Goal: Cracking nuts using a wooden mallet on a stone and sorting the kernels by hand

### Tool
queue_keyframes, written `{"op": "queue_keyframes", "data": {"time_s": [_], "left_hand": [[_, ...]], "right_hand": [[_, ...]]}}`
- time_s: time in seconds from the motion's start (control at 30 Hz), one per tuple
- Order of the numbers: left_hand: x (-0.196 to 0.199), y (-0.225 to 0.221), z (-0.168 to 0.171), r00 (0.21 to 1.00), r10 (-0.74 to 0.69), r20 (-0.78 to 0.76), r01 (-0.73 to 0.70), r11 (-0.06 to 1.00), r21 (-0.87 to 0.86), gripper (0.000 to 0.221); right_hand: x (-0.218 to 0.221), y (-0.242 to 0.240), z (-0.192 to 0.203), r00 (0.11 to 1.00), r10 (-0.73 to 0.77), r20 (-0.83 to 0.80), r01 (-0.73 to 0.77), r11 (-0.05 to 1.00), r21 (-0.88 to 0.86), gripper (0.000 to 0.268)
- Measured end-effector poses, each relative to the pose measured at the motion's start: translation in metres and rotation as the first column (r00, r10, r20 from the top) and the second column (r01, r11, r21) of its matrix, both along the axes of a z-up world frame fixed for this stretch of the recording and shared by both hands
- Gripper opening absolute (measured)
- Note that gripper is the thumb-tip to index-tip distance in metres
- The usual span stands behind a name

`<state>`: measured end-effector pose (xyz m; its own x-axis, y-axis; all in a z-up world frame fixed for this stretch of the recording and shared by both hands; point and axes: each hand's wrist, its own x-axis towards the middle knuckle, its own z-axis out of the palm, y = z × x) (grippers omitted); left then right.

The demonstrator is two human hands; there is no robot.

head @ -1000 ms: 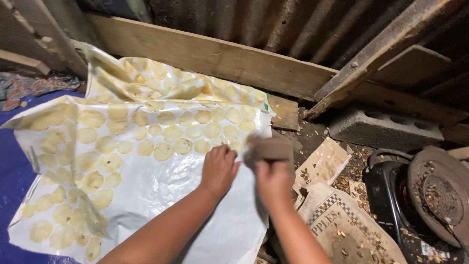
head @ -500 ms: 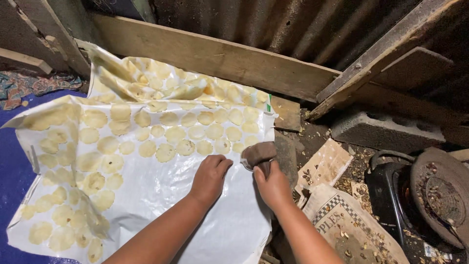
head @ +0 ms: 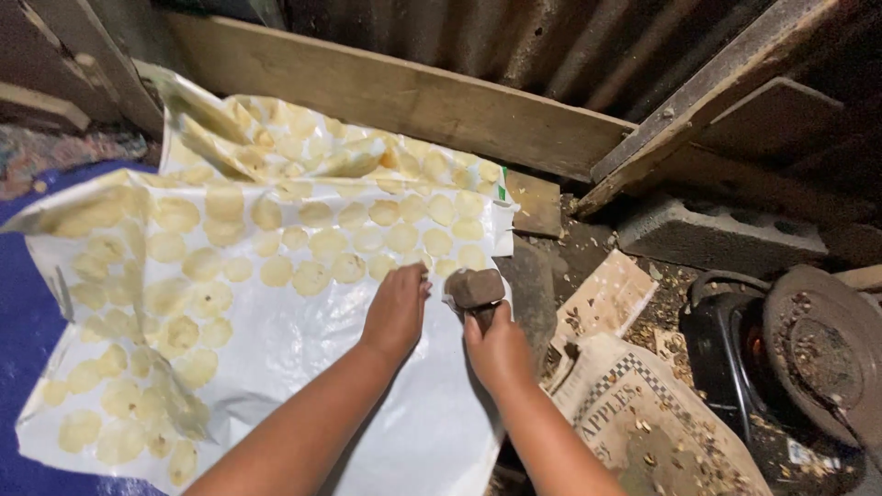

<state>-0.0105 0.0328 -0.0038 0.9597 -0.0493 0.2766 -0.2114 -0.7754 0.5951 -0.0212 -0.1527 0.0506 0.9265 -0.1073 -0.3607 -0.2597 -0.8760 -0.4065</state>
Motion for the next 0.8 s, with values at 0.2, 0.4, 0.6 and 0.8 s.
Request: {"op": "queue_keyframes", "data": {"time_s": [0.2, 0.4, 0.6, 0.8], "left_hand": [[-0.035, 0.019, 0.010, 0.980, -0.199, 0.030, 0.190, 0.963, 0.191, 0.040], [-0.011, 0.023, -0.006, 0.979, -0.140, 0.146, 0.114, 0.978, 0.175, 0.015], [-0.018, 0.027, 0.013, 0.990, -0.114, 0.083, 0.097, 0.977, 0.192, 0.018], [-0.007, 0.024, -0.012, 0.991, -0.066, 0.115, 0.046, 0.985, 0.168, 0.012]], "right_hand": [[0.022, -0.013, 0.077, 0.996, 0.078, -0.046, -0.071, 0.989, 0.130, 0.067], [0.002, -0.006, 0.012, 0.979, 0.009, 0.205, -0.012, 1.000, 0.010, 0.062], [0.030, -0.004, 0.073, 0.993, 0.066, -0.100, -0.054, 0.992, 0.118, 0.080], [0.017, 0.003, 0.033, 0.999, 0.015, -0.051, -0.006, 0.988, 0.156, 0.072]]}}
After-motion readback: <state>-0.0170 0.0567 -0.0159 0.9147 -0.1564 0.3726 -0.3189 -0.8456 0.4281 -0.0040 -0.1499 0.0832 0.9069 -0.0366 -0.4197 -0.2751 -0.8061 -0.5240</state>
